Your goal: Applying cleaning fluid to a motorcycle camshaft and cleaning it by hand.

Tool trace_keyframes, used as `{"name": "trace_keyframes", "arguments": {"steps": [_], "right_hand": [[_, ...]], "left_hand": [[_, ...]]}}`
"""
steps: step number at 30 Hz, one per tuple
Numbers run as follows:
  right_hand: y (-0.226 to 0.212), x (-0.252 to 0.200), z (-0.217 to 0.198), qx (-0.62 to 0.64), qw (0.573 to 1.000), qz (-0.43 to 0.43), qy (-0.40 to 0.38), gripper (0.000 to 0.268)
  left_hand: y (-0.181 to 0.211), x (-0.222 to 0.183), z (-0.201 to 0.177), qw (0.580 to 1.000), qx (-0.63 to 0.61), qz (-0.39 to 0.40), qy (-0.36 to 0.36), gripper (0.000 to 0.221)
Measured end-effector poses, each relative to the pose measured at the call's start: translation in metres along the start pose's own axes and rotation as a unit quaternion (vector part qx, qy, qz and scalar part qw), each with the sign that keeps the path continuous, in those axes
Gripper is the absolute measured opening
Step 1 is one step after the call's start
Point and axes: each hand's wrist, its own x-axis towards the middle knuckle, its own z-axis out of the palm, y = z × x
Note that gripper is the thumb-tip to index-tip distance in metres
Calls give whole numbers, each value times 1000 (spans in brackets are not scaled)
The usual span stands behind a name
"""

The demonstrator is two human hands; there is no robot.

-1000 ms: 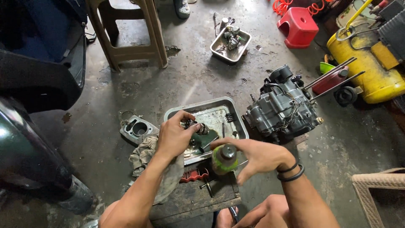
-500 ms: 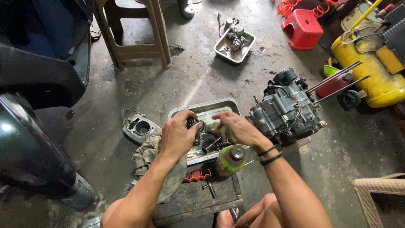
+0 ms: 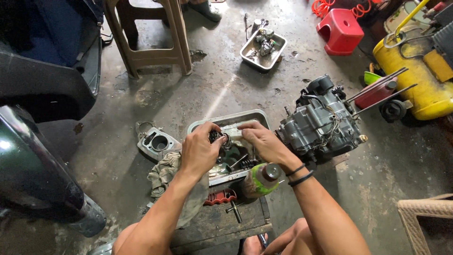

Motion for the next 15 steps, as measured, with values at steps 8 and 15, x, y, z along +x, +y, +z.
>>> {"name": "trace_keyframes", "arguments": {"steps": [8,15], "right_hand": [[-25,-11,-5,12,998,29,-47,54],[-22,-14,-6,-1,997,-11,-77,49]], "left_hand": [[4,-8,1,1000,1,-3,-4,23],[5,-5,14,1000,-2,-5,6,21]]}}
